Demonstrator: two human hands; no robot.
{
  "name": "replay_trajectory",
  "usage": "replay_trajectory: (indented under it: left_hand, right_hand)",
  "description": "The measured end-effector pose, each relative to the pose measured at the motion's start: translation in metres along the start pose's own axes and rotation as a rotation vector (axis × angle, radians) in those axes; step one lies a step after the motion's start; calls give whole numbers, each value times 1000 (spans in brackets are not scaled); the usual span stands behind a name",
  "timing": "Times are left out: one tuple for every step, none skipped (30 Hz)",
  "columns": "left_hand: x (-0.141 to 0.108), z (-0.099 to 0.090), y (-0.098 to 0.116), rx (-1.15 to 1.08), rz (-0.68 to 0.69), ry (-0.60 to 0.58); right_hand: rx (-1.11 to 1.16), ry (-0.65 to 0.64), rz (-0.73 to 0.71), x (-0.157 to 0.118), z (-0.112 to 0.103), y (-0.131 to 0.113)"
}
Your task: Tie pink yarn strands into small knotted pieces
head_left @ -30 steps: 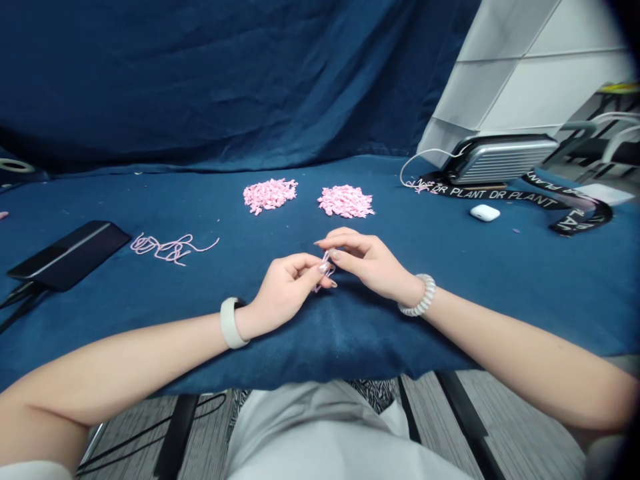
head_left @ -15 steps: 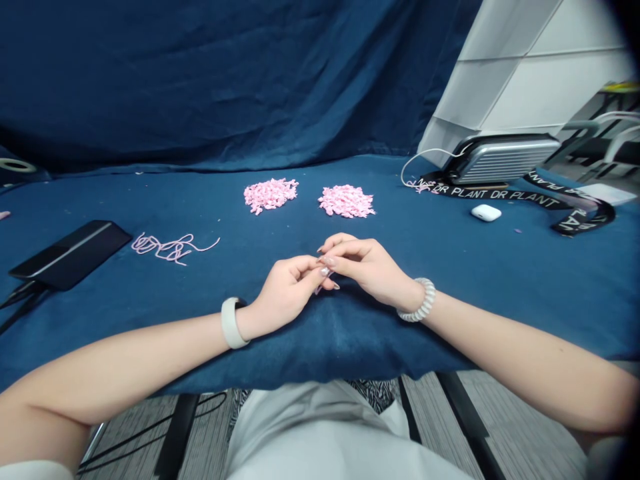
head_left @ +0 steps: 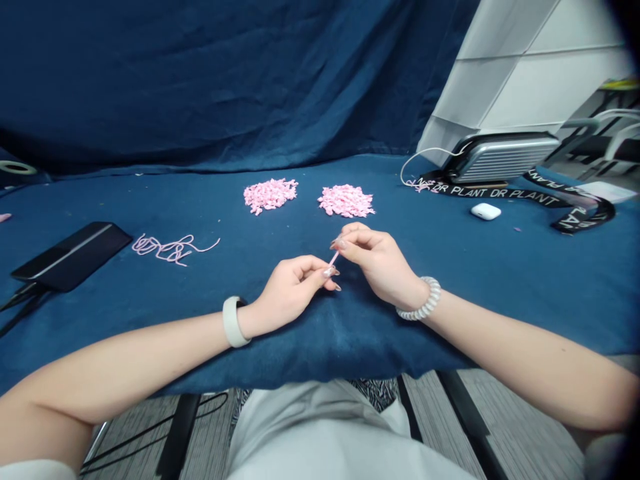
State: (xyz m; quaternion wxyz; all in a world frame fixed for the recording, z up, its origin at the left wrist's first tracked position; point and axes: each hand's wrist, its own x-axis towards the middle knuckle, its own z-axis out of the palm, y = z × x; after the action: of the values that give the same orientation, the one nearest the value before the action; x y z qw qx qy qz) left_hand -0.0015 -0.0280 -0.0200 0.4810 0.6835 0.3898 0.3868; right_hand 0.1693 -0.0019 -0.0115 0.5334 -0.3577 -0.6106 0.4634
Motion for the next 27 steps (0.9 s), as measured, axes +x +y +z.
replay_trajectory:
  left_hand:
    - [0, 0, 1, 2, -1, 1]
    - [0, 0, 1, 0, -2, 2]
    - [0, 0, 1, -4, -3, 2]
    - [0, 0, 1, -11, -7, 0]
    - [0, 0, 1, -19, -10, -2]
    - [0, 0, 1, -27, -13, -4]
    - [1, 0, 0, -31, -16, -7]
    - [1, 0, 0, -32, -16, -11]
    - [1, 0, 0, -31, -14, -15]
    - [1, 0, -1, -30, -11, -18]
    - [1, 0, -1, -29, -8, -21]
    - [1, 0, -1, -29, -6, -23]
    - [1, 0, -1, -30, -6, -26]
    - [1, 0, -1, -30, -7, -28]
    - [1, -1, -1, -31, -9, -30]
    - [1, -1, 0, -31, -11, -31]
    - [1, -1, 0, -31, -11, -31]
    - [1, -1, 0, -32, -10, -32]
    - [1, -1, 0, -34, -8, -33]
    - [1, -1, 0, -34, -5, -34]
    - [1, 0, 0, -35, -3, -35]
    - [1, 0, -1, -37, 0, -36]
    - [0, 0, -1, -39, 3, -37]
    - [0, -1, -1, -41, 4, -37]
    - [0, -1, -1, -41, 5, -38]
    - [0, -1, -1, -40, 6, -39]
    - [0, -1, -1, -38, 5, -41]
  right_hand:
    - [-5, 21, -11, 1, -1, 0]
    - [-6, 39, -21, 2, -2, 0]
    - [-3, 55, -29, 4, -4, 0]
    - [2, 69, -37, 5, -5, 0]
    - [8, 84, -42, 7, -7, 1]
    - [13, 103, -47, 9, -9, 1]
    - [17, 124, -51, 11, -11, 1]
    - [21, 146, -54, 13, -14, 1]
    - [26, 167, -55, 15, -16, 1]
    - [33, 188, -56, 17, -18, 1]
    - [41, 207, -52, 19, -20, 1]
    - [52, 228, -47, 21, -22, 0]
    - [64, 247, -43, 23, -25, 0]
    - [75, 265, -44, 24, -27, -1]
    - [84, 281, -46, 26, -29, -1]
    - [94, 297, -47, 28, -30, -1]
    - [102, 310, -45, 30, -32, 0]
    - [109, 323, -41, 31, -34, 0]
    - [114, 334, -34, 32, -36, 1]
    - [117, 344, -27, 33, -37, 2]
    - [118, 352, -22, 34, -38, 3]
    - [119, 360, -21, 35, -40, 3]
    - [118, 369, -20, 36, -41, 4]
    - [119, 377, -19, 37, -42, 4]
    - [121, 386, -18, 38, -44, 5]
    - [123, 396, -18, 39, -45, 5]
    - [124, 405, -17, 40, -46, 5]
